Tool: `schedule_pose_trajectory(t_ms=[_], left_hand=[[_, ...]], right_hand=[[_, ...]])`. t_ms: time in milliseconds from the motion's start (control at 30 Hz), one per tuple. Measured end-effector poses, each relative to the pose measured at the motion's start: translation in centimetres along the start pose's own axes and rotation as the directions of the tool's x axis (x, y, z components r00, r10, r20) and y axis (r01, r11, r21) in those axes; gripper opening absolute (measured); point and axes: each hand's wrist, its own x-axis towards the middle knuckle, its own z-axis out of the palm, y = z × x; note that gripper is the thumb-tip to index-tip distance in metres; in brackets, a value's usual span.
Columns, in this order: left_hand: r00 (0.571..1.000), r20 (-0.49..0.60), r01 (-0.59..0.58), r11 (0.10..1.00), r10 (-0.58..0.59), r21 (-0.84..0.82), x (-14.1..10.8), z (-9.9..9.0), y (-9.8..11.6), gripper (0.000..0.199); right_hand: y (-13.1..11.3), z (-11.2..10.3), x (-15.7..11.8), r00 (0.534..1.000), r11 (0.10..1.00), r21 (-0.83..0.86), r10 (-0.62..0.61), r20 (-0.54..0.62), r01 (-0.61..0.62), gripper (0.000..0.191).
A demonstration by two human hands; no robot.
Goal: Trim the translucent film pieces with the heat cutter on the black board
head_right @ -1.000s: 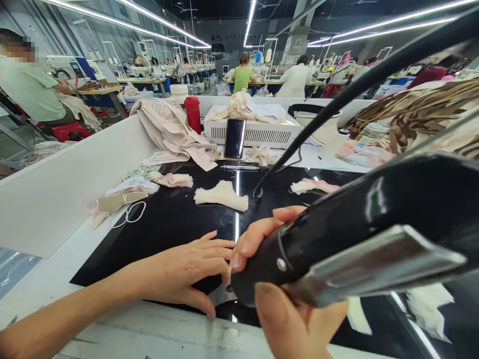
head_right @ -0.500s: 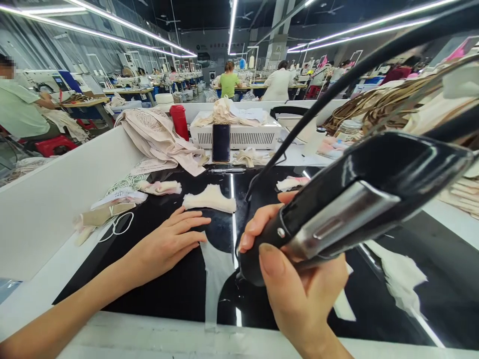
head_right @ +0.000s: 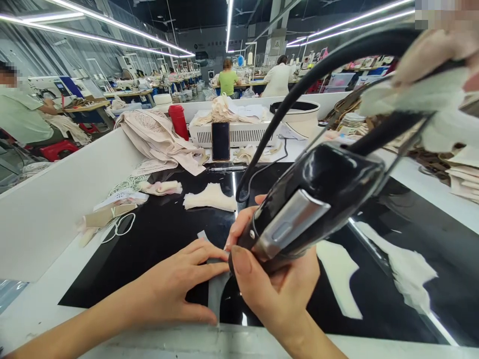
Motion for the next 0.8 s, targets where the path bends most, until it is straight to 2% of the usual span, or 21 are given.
schedule_pose_trajectory(t_ms=[233, 567, 800], left_hand=[[1.000, 0.023, 0.013, 1.000, -0.014, 0.014, 0.0, -0.1, 0.3, 0.064], [1.000, -0.011, -0.016, 1.000, 0.016, 0.018, -0.2, 0.5, -0.3, 0.063], [1.000, -0.006, -0.009, 1.000, 0.009, -0.006, -0.1, 0.2, 0.1, 0.064]], right_hand=[[-0.5, -0.2, -0.1, 1.000, 0.999, -0.019, 0.030, 0.003, -0.030, 0.036], [-0.2, -0.3, -0.4, 0.998, 0.998, -0.041, 0.050, 0.025, -0.049, 0.032], [-1.2, 0.3, -0.9, 0.996, 0.996, -0.010, 0.091, 0.003, -0.091, 0.036]])
